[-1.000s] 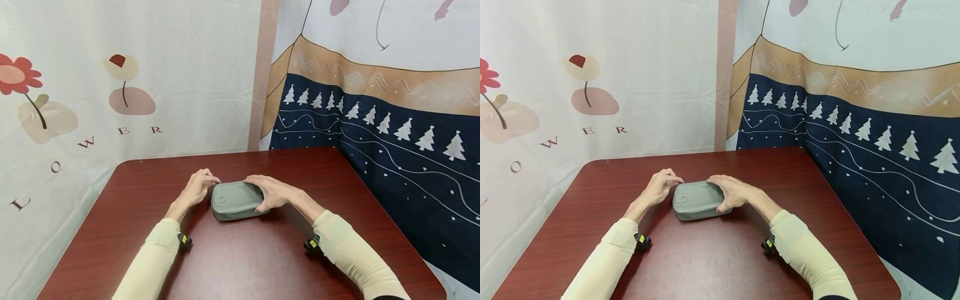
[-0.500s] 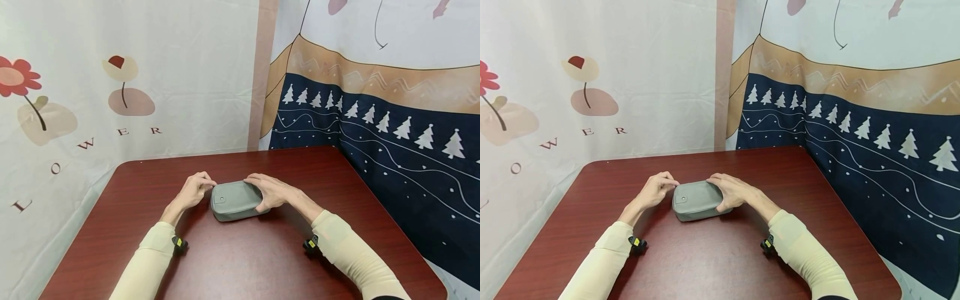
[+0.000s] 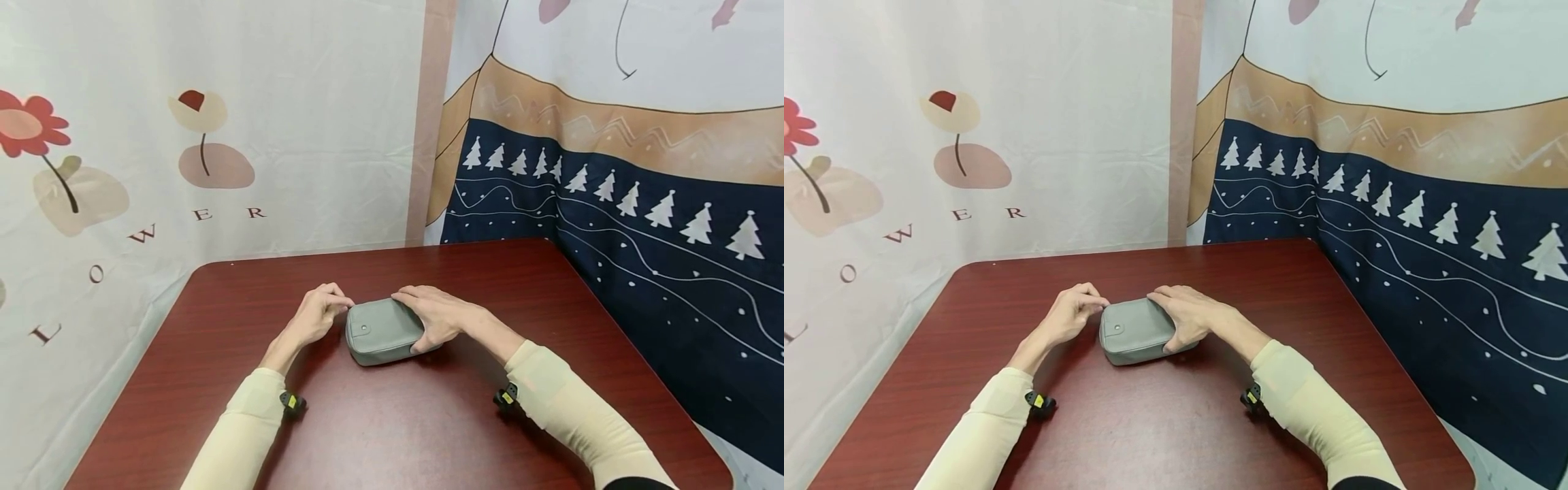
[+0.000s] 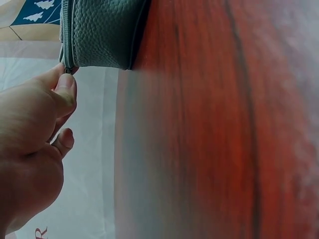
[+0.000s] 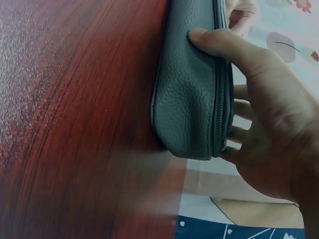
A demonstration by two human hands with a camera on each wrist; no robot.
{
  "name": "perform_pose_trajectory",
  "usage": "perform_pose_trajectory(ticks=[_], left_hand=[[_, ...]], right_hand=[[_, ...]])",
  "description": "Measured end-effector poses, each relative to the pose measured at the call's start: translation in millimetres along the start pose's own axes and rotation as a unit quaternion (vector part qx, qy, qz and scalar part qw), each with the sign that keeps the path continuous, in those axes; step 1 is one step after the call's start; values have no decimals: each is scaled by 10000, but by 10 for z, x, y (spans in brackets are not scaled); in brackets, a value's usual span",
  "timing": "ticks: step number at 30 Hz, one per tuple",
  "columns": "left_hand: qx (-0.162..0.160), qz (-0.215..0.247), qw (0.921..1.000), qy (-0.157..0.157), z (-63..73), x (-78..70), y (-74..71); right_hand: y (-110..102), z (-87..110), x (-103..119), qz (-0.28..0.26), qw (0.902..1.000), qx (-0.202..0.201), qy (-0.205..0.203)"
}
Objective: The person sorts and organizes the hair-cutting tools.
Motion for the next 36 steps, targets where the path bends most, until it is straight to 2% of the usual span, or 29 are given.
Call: perform_pose_trajectory(ticks=[4, 8, 12, 16, 22, 30, 33, 36], left_hand=[[-57, -85, 9999, 84, 6, -6, -2], [49, -503, 9985, -233, 0, -65, -7], [117, -657, 9972, -326, 0, -92, -9], [76, -739, 9971, -153, -10, -86, 5], [35, -881, 9961, -104, -54, -81, 35], [254, -1023, 9944, -101, -168, -74, 101], [279, -984, 9947, -107, -203, -69, 120], [255, -872, 9958, 47, -236, -70, 144]], right_hand=[[-1, -20, -12, -194, 9998, 79, 53], [-4, -24, -59, -462, 9989, 108, 43], [-12, -16, -80, -603, 9981, 148, 46], [-13, -8, -74, -629, 9979, 149, 23], [2, -11, -70, -691, 9975, 170, -20], [28, -18, -77, -697, 9974, 199, -11], [26, -19, -73, -703, 9974, 176, -24], [28, -18, -70, -720, 9972, 177, -36]])
Point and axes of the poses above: each hand's wrist, its own z-axis away from the middle knuckle, its own y-axis out of the palm, x = y × z, the point moved 4 cm from there along -z, towards the middle knuckle, and after that the axes turned 5 degrees about -z, right-handed, at the moved point
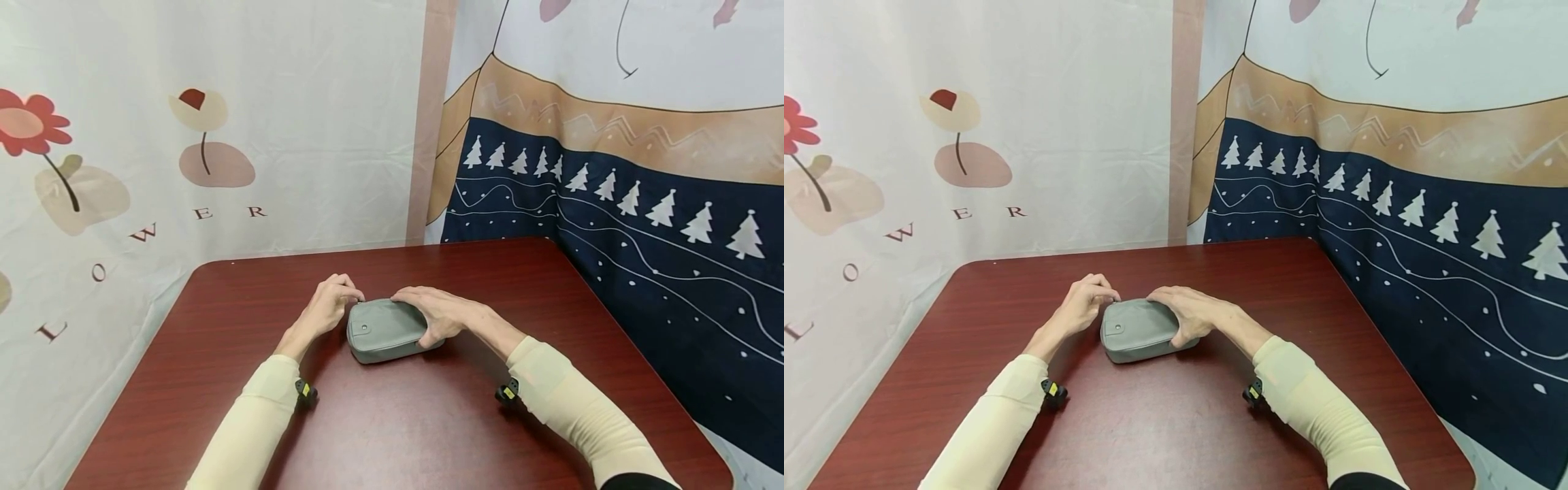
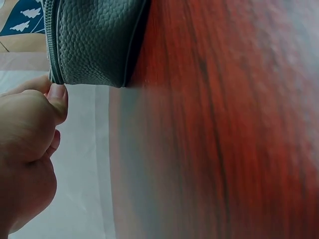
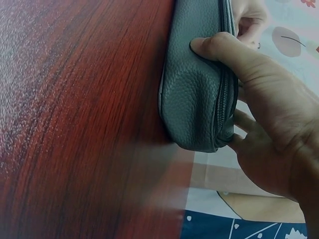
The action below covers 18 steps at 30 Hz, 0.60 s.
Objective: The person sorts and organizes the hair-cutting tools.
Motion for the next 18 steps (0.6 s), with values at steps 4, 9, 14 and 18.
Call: perform_pose_trajectory(ticks=[4, 9, 14, 18], left_hand=[[-184, 294, 9988, 331, -33, 2, 25], [-345, 623, 9961, 515, -26, 121, 87], [37, 413, 9991, -27, -32, 55, 33], [357, 347, 9982, -320, -43, 45, 1]], right_hand=[[5, -3, -5, 16, 10000, 17, 7], [19, -15, -3, 145, 9999, -7, -48], [21, -14, 3, 337, 9994, -75, -70], [17, -6, -1, 463, 9988, -138, -30]])
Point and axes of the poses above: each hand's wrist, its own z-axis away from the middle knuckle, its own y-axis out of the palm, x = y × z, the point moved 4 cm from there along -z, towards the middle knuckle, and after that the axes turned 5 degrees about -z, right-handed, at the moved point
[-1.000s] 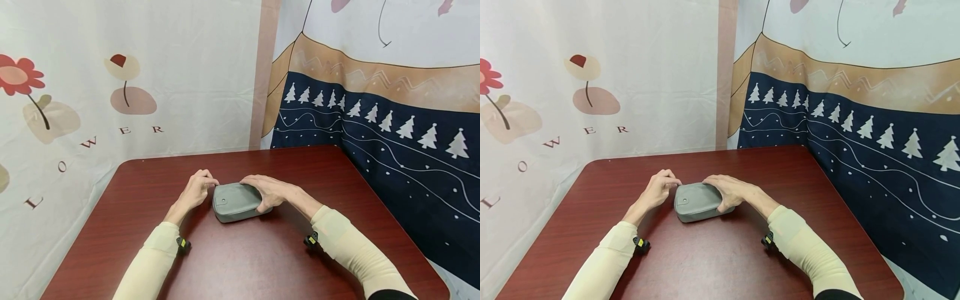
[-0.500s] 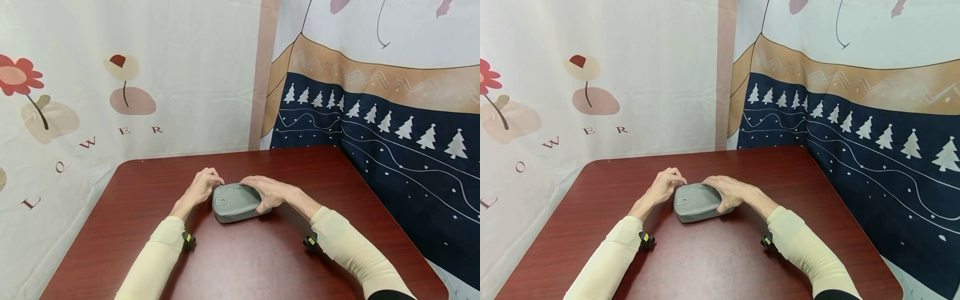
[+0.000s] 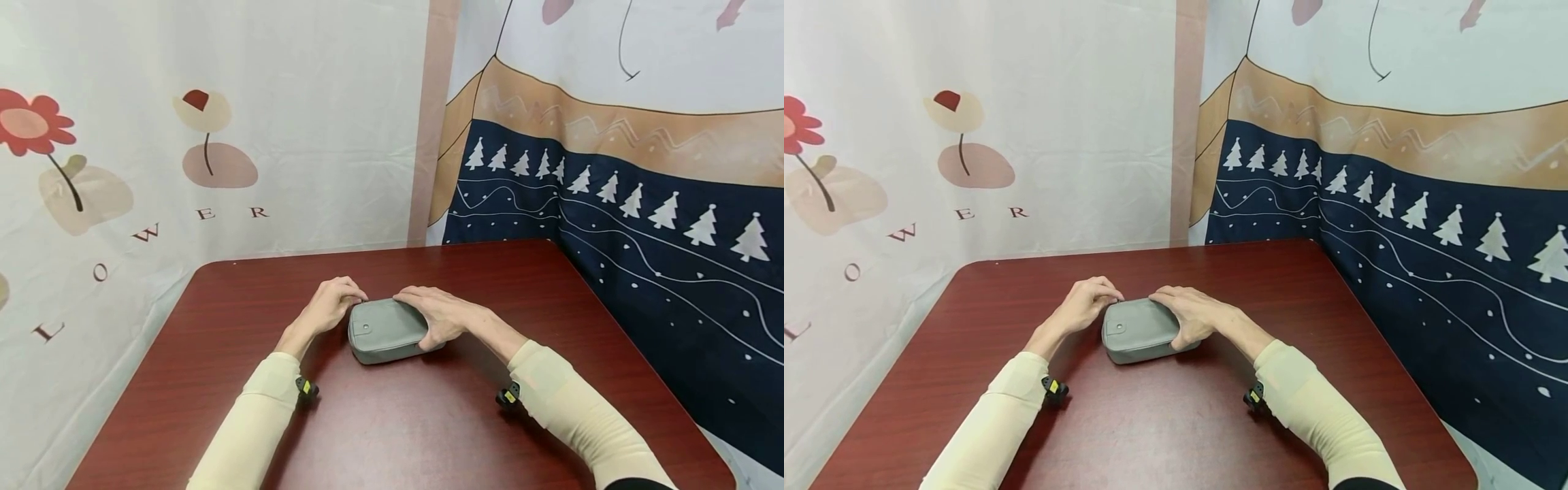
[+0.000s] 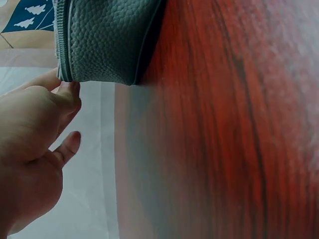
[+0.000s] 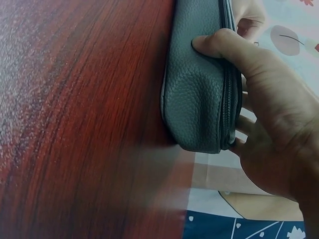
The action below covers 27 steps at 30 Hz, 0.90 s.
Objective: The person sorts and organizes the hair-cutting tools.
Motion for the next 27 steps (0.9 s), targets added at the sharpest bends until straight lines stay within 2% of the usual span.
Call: perform_pose_trajectory(ticks=[5, 11, 13, 16, 21, 24, 27], left_hand=[[205, 50, 9996, -180, 15, -24, -57], [95, 138, 9992, -375, 75, -53, -173], [152, 221, 9984, -490, 117, -88, -204], [491, 300, 9960, -686, 196, -184, -222], [1227, 14, 9894, -777, 322, -323, -172], [1337, -67, 9884, -724, 355, -360, -143], [1267, -132, 9896, -662, 373, -370, -135]], right_hand=[[-8, 9, 12, 147, 9998, -144, 28], [-30, -3, 10, 176, 9995, -256, 104], [-27, -3, 4, 147, 9995, -237, 154], [-14, -2, -12, 153, 9994, -244, 203], [-2, -9, -21, 116, 9991, -327, 261], [6, -5, -18, 120, 9990, -320, 278], [12, 1, -13, 175, 9990, -359, 210]])
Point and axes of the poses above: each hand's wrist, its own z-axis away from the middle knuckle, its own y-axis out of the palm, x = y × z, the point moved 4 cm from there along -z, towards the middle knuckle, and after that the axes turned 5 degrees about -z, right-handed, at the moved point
